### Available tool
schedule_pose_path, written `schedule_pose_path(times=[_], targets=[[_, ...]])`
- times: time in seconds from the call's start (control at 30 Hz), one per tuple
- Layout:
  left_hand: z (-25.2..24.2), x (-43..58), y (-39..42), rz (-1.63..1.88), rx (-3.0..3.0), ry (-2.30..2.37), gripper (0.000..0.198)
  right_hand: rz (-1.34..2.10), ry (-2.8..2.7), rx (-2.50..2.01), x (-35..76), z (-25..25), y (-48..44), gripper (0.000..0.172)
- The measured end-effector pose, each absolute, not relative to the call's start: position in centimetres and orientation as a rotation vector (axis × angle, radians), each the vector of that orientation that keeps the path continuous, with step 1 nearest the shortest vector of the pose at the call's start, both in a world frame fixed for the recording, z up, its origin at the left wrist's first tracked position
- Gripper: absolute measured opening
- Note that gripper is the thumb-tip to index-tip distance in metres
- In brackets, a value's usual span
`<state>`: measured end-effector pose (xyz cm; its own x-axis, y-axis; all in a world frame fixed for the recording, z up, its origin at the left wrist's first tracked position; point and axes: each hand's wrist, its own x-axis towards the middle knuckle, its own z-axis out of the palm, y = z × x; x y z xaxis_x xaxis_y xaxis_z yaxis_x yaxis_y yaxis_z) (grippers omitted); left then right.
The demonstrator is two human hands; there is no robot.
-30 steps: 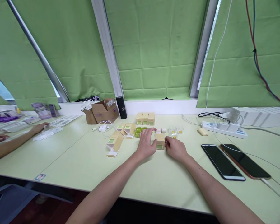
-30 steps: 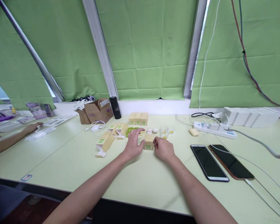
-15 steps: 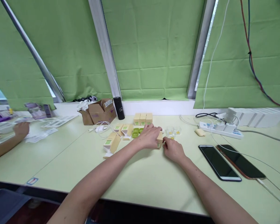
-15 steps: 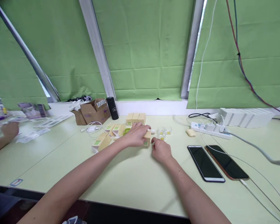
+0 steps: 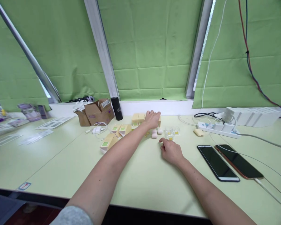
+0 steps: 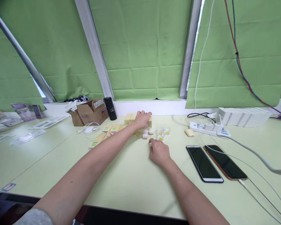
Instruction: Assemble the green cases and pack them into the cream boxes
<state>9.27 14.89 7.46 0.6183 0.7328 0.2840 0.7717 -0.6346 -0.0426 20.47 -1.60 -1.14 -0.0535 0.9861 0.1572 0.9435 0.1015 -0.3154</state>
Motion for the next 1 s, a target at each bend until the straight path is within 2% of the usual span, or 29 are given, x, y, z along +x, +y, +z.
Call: schedule_pose_path(times=[0.3,0.5,0.8,1.0], targets=[[4.1,10.1,17.3,-0.287,-2.637,-1.324,0.051,0.170,-2.075,-1.889,20.5,-1.3,-1.6,0.037],[3.7,10.4,15.7,-0.346,-2.596,-1.360,0.056,0.166,-2.072,-1.885,20.4,-1.1,-1.7,0.036],[3.0,10.1,11.8,-0.338,-2.703,-1.371,0.039,0.140,-2.090,-1.880,20.2,-1.4,-1.6,0.036],[2.8,10.8,12.0,-0.328,-2.713,-1.498,0.046,0.135,-2.100,-1.879,20.2,-1.3,-1.7,0.036]])
